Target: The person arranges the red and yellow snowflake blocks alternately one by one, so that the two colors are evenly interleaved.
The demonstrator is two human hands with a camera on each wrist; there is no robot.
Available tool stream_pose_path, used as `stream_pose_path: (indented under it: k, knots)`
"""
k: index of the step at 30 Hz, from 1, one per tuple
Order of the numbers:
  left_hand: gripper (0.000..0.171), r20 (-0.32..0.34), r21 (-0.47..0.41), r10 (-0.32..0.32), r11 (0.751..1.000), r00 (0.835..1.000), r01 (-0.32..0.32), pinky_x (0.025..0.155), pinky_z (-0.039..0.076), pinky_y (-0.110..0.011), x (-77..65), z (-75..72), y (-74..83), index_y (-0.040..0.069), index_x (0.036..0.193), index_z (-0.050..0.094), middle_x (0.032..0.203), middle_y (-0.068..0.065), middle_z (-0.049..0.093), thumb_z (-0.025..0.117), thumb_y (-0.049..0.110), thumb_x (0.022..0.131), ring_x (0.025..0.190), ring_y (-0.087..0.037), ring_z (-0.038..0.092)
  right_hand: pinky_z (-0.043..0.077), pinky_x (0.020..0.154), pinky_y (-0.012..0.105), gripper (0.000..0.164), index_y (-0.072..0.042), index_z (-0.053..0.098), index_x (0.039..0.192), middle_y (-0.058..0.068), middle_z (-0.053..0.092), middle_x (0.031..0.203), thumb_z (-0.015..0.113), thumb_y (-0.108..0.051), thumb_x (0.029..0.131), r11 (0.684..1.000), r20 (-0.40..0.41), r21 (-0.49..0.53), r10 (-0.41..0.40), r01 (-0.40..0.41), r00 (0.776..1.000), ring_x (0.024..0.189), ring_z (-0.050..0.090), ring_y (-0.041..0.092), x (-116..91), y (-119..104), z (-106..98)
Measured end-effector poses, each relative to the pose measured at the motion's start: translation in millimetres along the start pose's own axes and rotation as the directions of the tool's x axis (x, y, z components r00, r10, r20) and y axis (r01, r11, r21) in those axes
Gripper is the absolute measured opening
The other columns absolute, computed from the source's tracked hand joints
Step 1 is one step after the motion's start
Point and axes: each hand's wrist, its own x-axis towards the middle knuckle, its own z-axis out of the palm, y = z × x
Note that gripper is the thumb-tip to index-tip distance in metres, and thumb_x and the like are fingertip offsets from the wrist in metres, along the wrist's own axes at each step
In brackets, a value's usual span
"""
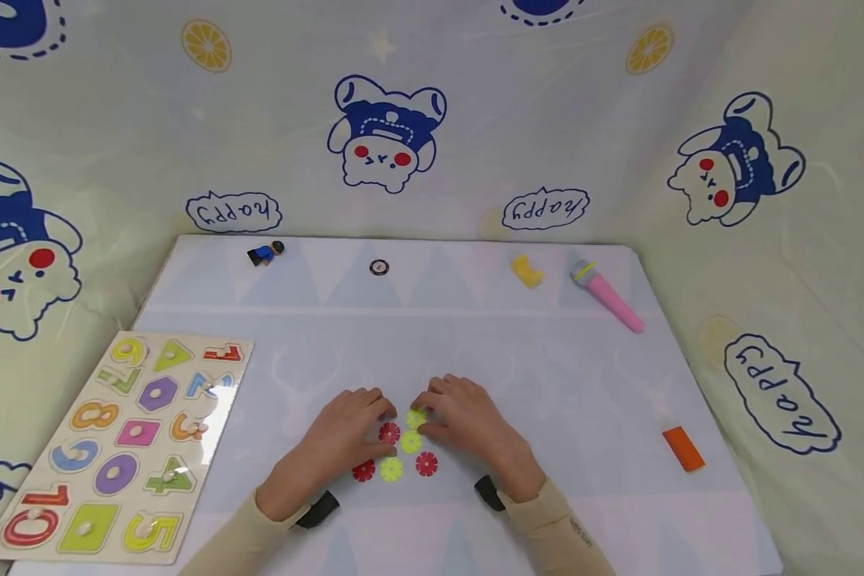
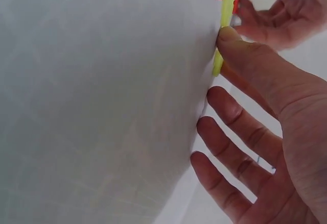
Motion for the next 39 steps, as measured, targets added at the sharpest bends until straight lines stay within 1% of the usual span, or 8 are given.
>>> stream_pose_path:
  k: [3,9,16,22,27,30,34,39]
  knots:
    - [0.04,-0.006,-0.019,0.011,1.0,1.0,-0.011,0.083,0.052,-0.031,-4.5,-2.7,-4.1,0.014,0.105,0.076,0.1,0.003,0.068,0.1,0.035,0.08,0.089,-0.015,0.061,0.054,0.078,0.027,0.033,-0.019,0.083,0.115,-0.007,0.069,0.096,0.095,-0.03,0.086,1.0,-0.008,-0.008,0.0,0.0,1.0,0.086,0.058,0.009,-0.3,0.3,1.4]
    - [0.03,-0.024,-0.042,0.056,0.997,0.998,-0.057,0.084,0.056,-0.032,-4.3,-3.4,-7.4,0.013,0.102,0.08,0.096,0.002,0.071,0.097,0.029,0.084,0.084,-0.015,0.063,0.056,0.079,0.027,0.032,-0.019,0.083,0.114,-0.008,0.07,0.098,0.095,-0.029,0.086,1.0,-0.012,-0.004,-0.005,0.005,1.0,0.086,0.058,0.008,0.2,1.3,4.0]
    - [0.027,-0.007,-0.039,0.072,0.997,0.997,-0.072,0.081,0.054,-0.031,1.0,-4.0,-8.4,0.013,0.097,0.076,0.09,0.004,0.067,0.096,0.026,0.084,0.081,-0.012,0.058,0.055,0.08,0.026,0.032,-0.02,0.083,0.113,-0.01,0.068,0.096,0.095,-0.032,0.086,1.0,-0.008,-0.02,0.004,-0.004,1.0,0.086,0.056,0.005,0.4,1.1,5.5]
    - [0.027,0.019,0.034,0.123,0.992,0.992,-0.124,0.075,0.05,-0.026,2.9,-5.2,-7.0,0.011,0.098,0.074,0.088,0.004,0.066,0.093,0.024,0.084,0.078,-0.011,0.056,0.056,0.081,0.027,0.032,-0.018,0.082,0.111,-0.009,0.07,0.096,0.096,-0.033,0.085,1.0,-0.007,-0.011,0.008,-0.008,1.0,0.087,0.059,0.006,0.1,-1.5,2.7]
    - [0.025,-0.007,0.135,0.208,0.969,0.978,-0.205,0.067,0.044,-0.022,3.7,-5.5,-5.6,0.011,0.094,0.072,0.084,0.003,0.061,0.092,0.021,0.083,0.071,-0.011,0.052,0.057,0.082,0.028,0.033,-0.018,0.082,0.11,-0.009,0.07,0.097,0.096,-0.033,0.085,1.0,-0.006,-0.007,0.02,-0.02,1.0,0.088,0.06,0.006,-1.0,-0.7,2.7]
    - [0.026,-0.01,0.172,0.223,0.961,0.975,-0.218,0.065,0.042,-0.021,3.3,-5.6,-5.6,0.011,0.094,0.073,0.084,0.004,0.06,0.093,0.024,0.083,0.071,-0.01,0.052,0.057,0.083,0.028,0.033,-0.018,0.083,0.11,-0.009,0.07,0.097,0.096,-0.034,0.084,1.0,-0.01,-0.011,0.02,-0.02,1.0,0.089,0.061,0.006,-1.3,0.3,4.1]
    - [0.029,-0.013,0.182,0.22,0.96,0.975,-0.214,0.066,0.043,-0.021,1.4,-4.3,-5.6,0.012,0.099,0.072,0.089,0.003,0.064,0.093,0.023,0.083,0.075,-0.011,0.054,0.057,0.083,0.028,0.033,-0.018,0.083,0.11,-0.009,0.071,0.098,0.097,-0.034,0.084,1.0,-0.01,-0.011,0.02,-0.02,1.0,0.089,0.061,0.007,-1.9,0.8,5.0]
    - [0.029,-0.003,0.138,0.21,0.968,0.978,-0.208,0.07,0.048,-0.022,-2.8,-5.1,-5.7,0.013,0.104,0.074,0.092,0.003,0.068,0.093,0.02,0.084,0.078,-0.012,0.058,0.058,0.084,0.028,0.033,-0.017,0.084,0.11,-0.009,0.073,0.1,0.096,-0.033,0.084,1.0,-0.008,-0.008,0.02,-0.02,1.0,0.091,0.063,0.008,-2.2,0.0,4.6]
